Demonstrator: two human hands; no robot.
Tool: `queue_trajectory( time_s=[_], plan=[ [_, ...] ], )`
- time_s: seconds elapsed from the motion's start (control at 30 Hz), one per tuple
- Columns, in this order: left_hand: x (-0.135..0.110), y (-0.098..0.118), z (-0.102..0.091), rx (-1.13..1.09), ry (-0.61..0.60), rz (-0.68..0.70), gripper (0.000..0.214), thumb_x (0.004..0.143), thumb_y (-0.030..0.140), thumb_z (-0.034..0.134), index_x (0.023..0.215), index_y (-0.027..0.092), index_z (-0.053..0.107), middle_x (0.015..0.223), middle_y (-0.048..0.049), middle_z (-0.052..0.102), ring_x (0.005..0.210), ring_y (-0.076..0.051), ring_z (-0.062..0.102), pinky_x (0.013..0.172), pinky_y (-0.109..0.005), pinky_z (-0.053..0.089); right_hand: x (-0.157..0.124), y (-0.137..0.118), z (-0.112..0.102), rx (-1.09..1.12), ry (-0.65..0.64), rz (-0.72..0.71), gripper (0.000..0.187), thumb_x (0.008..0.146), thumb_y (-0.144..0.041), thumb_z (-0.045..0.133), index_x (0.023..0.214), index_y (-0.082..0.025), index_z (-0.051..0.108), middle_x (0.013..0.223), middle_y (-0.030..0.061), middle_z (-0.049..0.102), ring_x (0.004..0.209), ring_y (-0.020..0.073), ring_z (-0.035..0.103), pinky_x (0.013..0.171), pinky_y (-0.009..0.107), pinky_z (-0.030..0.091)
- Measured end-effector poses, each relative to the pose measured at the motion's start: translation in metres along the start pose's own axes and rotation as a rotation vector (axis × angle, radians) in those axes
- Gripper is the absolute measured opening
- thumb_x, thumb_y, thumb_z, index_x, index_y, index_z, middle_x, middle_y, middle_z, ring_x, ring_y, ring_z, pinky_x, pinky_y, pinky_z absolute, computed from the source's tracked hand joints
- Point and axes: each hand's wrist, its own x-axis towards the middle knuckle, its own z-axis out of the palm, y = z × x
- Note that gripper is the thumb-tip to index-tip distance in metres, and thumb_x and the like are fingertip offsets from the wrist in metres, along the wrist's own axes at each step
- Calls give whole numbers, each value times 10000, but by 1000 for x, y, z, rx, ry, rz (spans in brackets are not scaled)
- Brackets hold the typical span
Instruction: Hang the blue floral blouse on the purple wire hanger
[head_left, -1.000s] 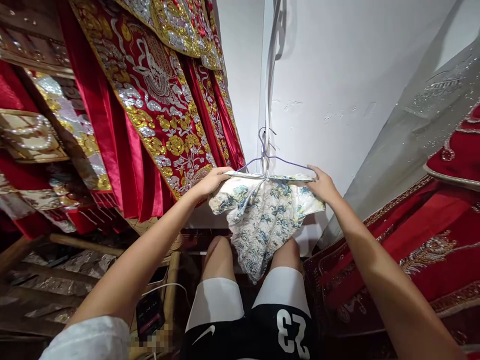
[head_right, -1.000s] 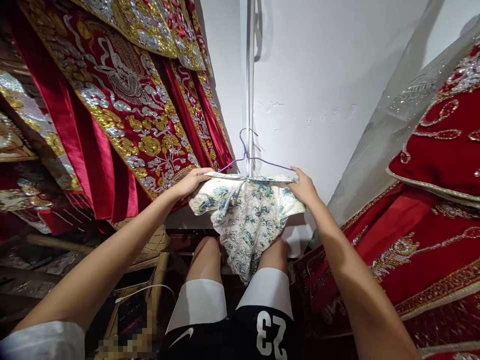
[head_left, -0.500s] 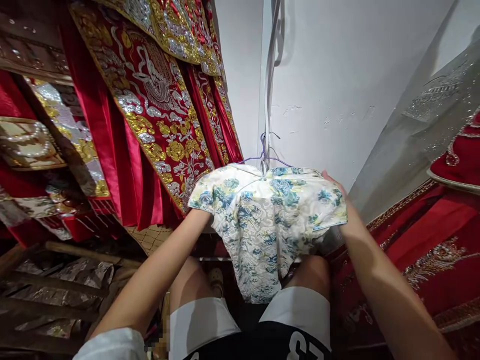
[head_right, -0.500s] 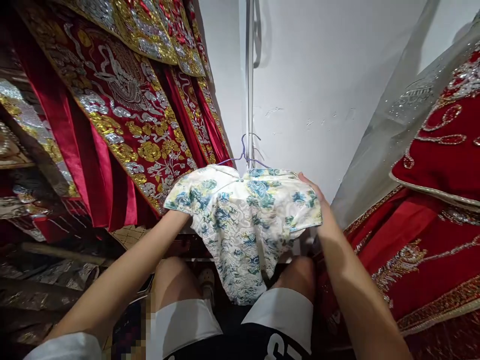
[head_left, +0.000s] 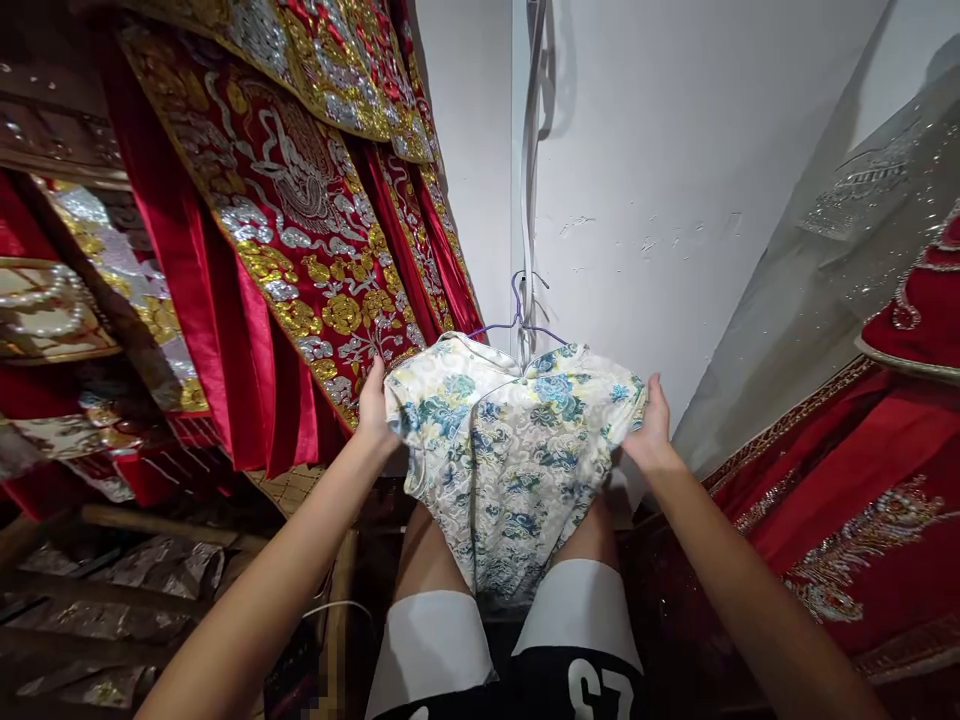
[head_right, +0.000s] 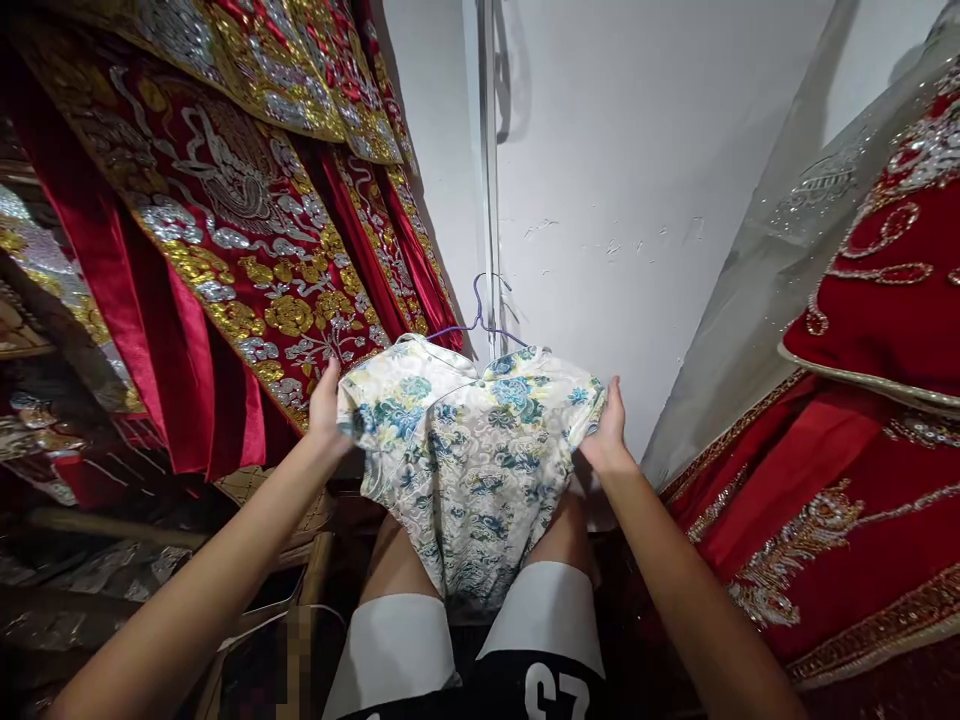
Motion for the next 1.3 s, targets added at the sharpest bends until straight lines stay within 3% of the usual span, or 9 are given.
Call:
queue_trajectory(
  time_s=[0.2, 0.37, 0.67, 0.77, 0.87, 0.93, 1.0, 1.17, 1.3],
  plan=[
    [5, 29, 16, 91, -7, 27, 607, 967, 631, 431, 1162, 119, 693, 1066, -143, 756, 1048, -305, 701, 934, -440, 560, 17, -48, 10, 399, 184, 44, 558, 929, -699, 443, 977, -215, 718, 926, 85, 757, 950, 281, 731, 841, 440, 599],
    [11, 38, 3, 383, -93, 177, 539, 807, 623, 698, 1084, 162, 746, 1098, -98, 747, 1013, -263, 672, 872, -335, 525, -5, -82, 26, 570, 88, -8, 392, 946, -539, 487, 916, -221, 714, 903, 48, 752, 947, 239, 723, 856, 391, 605],
    [10, 27, 18, 837, -238, 220, 414, 798, 543, 725, 990, 195, 610, 696, 25, 577, 586, -130, 487, 558, -236, 364, -11, -68, 61, 507, -94, -58, 251, 894, -425, 564, 944, -232, 716, 940, 22, 756, 1124, 239, 685, 994, 392, 542],
    [11, 9, 21, 922, -228, 303, 326, 858, 492, 661, 963, 186, 629, 711, 19, 596, 619, -138, 500, 603, -249, 382, -29, -64, 68, 327, -321, -21, 513, 918, -669, 499, 1017, -222, 731, 1004, 73, 757, 1175, 276, 662, 991, 426, 536],
    [7, -11, 12, 904, -134, 446, 328, 920, 490, 592, 851, 178, 667, 775, -20, 643, 728, -167, 570, 712, -279, 428, -63, -66, 67, 41, -796, 32, 820, 862, -876, 325, 1072, -205, 748, 1078, 117, 747, 1189, 315, 650, 1007, 460, 517],
    [0, -22, 8, 779, -45, 518, 405, 954, 543, 536, 839, 181, 675, 820, -46, 661, 789, -182, 604, 760, -293, 449, -83, -67, 65, -198, -1082, 16, 807, 883, -853, 322, 1140, -214, 743, 1167, 117, 728, 1195, 311, 641, 1048, 464, 485],
    [-9, -30, 11, 599, 63, 559, 476, 958, 607, 501, 842, 184, 687, 837, -57, 658, 771, -173, 598, 732, -282, 456, -94, -62, 64, -440, -1147, -61, 621, 931, -727, 467, 1258, -250, 694, 1281, 99, 686, 1229, 294, 614, 1093, 455, 447],
    [-26, -30, 41, -95, -26, 119, 573, 1011, 576, 346, 744, 169, 649, 647, -18, 537, 449, -88, 371, 483, -234, 349, -82, -28, 65, -712, -691, -250, 623, 893, -434, 679, 1470, -279, 500, 1538, 97, 490, 1434, 288, 419, 1193, 458, 324],
    [-45, -27, 69, -336, -320, -246, 471, 998, 485, 442, 755, 145, 659, 639, -20, 549, 417, -63, 377, 468, -212, 360, -67, -8, 53, -486, -653, 82, 435, 882, -565, 639, 1071, -178, 707, 1073, 105, 727, 1002, 261, 674, 855, 361, 533]
  ],
)
